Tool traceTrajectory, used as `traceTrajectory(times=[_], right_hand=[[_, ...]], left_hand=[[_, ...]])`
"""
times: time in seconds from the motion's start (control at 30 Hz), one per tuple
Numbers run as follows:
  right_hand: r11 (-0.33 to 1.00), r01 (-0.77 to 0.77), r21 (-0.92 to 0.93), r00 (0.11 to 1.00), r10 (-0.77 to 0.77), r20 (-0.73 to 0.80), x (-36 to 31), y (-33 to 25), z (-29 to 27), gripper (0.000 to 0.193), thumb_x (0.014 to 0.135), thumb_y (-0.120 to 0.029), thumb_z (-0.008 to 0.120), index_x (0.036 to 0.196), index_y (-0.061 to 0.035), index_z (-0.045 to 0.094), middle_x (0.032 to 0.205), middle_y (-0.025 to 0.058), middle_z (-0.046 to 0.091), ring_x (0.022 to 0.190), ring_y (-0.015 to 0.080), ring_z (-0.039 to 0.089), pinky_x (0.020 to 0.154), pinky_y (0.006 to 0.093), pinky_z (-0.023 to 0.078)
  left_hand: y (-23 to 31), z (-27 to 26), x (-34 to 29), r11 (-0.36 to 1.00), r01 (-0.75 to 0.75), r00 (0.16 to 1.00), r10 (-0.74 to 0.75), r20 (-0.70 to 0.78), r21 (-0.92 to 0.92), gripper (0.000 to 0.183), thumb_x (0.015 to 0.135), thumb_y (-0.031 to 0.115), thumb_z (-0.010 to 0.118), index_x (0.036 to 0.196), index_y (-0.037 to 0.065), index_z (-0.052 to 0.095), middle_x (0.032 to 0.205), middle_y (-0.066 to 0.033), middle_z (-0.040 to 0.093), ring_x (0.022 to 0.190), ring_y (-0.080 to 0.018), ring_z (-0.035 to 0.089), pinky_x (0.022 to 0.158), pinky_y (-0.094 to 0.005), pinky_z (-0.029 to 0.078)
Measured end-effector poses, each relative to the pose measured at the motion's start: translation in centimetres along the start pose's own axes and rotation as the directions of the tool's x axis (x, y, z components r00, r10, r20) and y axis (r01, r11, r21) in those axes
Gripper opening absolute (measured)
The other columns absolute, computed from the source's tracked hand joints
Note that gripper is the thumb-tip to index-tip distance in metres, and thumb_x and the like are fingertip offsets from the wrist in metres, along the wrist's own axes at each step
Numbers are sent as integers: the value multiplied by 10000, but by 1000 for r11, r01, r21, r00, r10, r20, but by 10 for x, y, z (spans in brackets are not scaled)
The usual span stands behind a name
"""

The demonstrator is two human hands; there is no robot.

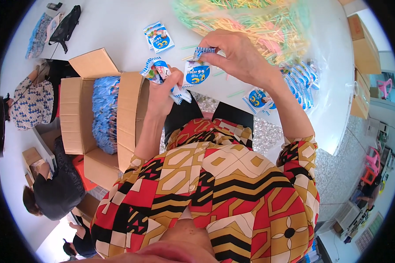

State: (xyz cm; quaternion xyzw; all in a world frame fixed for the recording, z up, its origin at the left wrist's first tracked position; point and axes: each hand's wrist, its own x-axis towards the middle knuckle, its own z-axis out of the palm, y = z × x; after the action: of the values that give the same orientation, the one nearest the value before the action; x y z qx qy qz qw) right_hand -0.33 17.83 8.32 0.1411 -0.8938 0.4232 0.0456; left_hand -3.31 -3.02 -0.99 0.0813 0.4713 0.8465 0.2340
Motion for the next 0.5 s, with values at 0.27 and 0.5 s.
traceTrajectory(times=[0.27, 0.5], right_hand=[[979, 91, -184, 994, -101, -48, -1, -1, 3, 113, 770, -60, 629, 867, -12, 597, 783, 88, 574, 754, 233, 563, 674, 311, 450], [979, 136, -150, 991, -136, 12, 2, -5, 11, 116, 765, -64, 628, 863, -8, 602, 795, 92, 577, 744, 228, 567, 648, 319, 454]], left_hand=[[12, 19, -2, 960, -198, 979, 203, -5, 198, 153, 789, 46, 660, 924, -9, 612, 887, -63, 645, 760, -74, 565, 667, -218, 450], [4, 21, -7, 955, -100, 995, 89, 53, 277, 279, 784, 32, 670, 1047, -35, 607, 922, -38, 643, 811, -60, 563, 719, -216, 467]])
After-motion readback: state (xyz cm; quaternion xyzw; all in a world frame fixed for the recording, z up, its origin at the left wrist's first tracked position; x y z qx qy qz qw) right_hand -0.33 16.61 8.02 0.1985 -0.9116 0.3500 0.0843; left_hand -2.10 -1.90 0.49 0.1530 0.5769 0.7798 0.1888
